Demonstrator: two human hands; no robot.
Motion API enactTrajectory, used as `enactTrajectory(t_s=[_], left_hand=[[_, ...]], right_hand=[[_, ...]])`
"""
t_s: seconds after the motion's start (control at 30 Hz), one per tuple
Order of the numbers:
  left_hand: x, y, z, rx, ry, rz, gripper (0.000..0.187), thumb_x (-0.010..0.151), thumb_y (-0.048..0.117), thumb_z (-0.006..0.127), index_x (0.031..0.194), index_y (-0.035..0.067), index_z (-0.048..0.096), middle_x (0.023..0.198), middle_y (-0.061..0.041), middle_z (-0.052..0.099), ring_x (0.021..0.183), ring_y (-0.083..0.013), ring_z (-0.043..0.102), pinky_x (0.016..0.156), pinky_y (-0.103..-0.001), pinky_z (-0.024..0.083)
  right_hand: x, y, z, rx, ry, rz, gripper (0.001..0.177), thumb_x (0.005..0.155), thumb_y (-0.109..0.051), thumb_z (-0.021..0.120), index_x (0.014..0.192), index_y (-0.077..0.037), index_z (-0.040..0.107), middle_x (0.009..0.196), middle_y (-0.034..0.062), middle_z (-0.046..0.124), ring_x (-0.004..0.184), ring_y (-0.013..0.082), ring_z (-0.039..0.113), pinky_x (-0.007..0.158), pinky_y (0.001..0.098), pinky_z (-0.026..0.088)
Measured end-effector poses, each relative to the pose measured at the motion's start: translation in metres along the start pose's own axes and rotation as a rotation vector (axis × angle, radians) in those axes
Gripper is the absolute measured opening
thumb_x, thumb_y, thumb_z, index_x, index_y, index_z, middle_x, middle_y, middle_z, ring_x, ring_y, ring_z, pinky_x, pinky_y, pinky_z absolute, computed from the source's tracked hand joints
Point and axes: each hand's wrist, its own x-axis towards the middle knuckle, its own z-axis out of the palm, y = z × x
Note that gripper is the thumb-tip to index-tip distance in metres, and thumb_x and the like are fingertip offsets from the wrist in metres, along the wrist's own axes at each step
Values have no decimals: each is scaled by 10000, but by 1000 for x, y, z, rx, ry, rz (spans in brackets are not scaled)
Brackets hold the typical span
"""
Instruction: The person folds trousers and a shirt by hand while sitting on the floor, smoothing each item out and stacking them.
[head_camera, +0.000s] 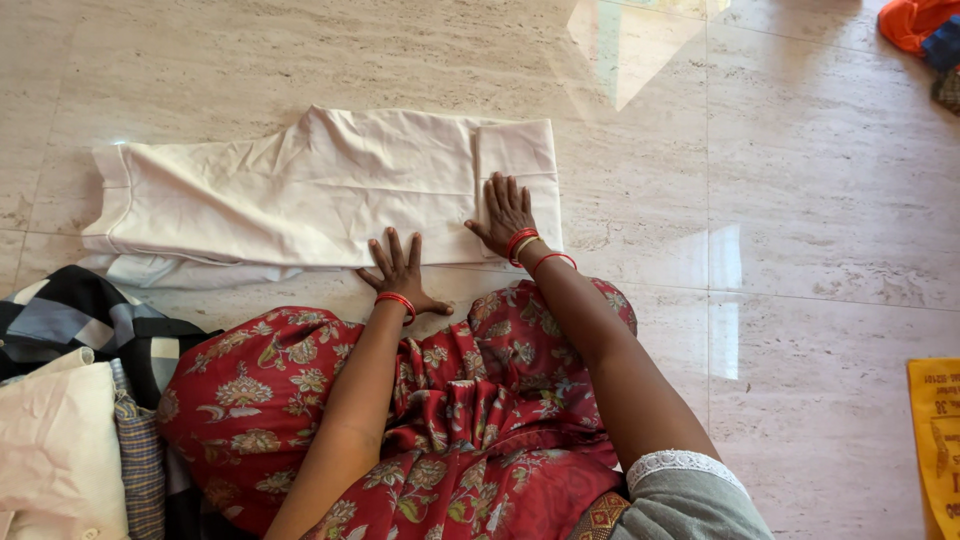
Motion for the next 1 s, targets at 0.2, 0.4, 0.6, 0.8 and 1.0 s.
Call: enactTrajectory(t_s=[0.2, 0.4, 0.6, 0.8, 1.0], left_hand=[[1, -2, 3, 18, -10, 1, 1741, 333, 809, 888, 1629, 347, -178, 1653, -111, -383, 1473, -451, -377, 1054, -865, -57], [0, -2, 4, 7, 12, 6, 1736, 339, 808, 886, 1634, 347, -174, 1656, -113, -378, 1468, -452, -383, 1053, -869, -59], [-5, 0, -1, 22, 17, 2, 1722, 357, 805, 888, 1638, 336, -163, 1655, -116, -373, 1483, -469, -356, 1065, -859, -56], [-15, 5, -15, 112, -16, -80, 1651, 402, 800, 873, 1647, 348, -112, 1694, -93, -294, 1513, -461, -285, 1111, -823, -27], [-20, -19, -25, 211, 178, -132, 1495, 532, 931, 733, 1635, 274, -34, 1725, -153, -214, 1571, -467, -222, 1187, -801, -37]], right_hand=[[17, 44, -16, 64, 67, 311, 1035, 957, -764, 319, 1647, -57, 8, 1720, 160, -86, 1574, 368, -125, 1254, 558, -16], [8, 11, -17, 10, -12, 189, 1015, 953, -768, 353, 1655, -112, 24, 1731, 126, -90, 1568, 400, -147, 1253, 613, -27], [-7, 5, -25, 62, -107, 282, 1032, 922, -774, 367, 1659, -165, -21, 1732, 72, -140, 1558, 418, -180, 1183, 742, -11], [-24, 3, -19, 62, -235, 286, 1078, 877, -798, 392, 1649, -196, -58, 1712, 64, -203, 1543, 419, -227, 1175, 738, -18], [-10, 9, -8, 14, -67, 303, 1006, 945, -784, 372, 1662, -170, 24, 1722, 137, -134, 1537, 476, -151, 1200, 688, 5]])
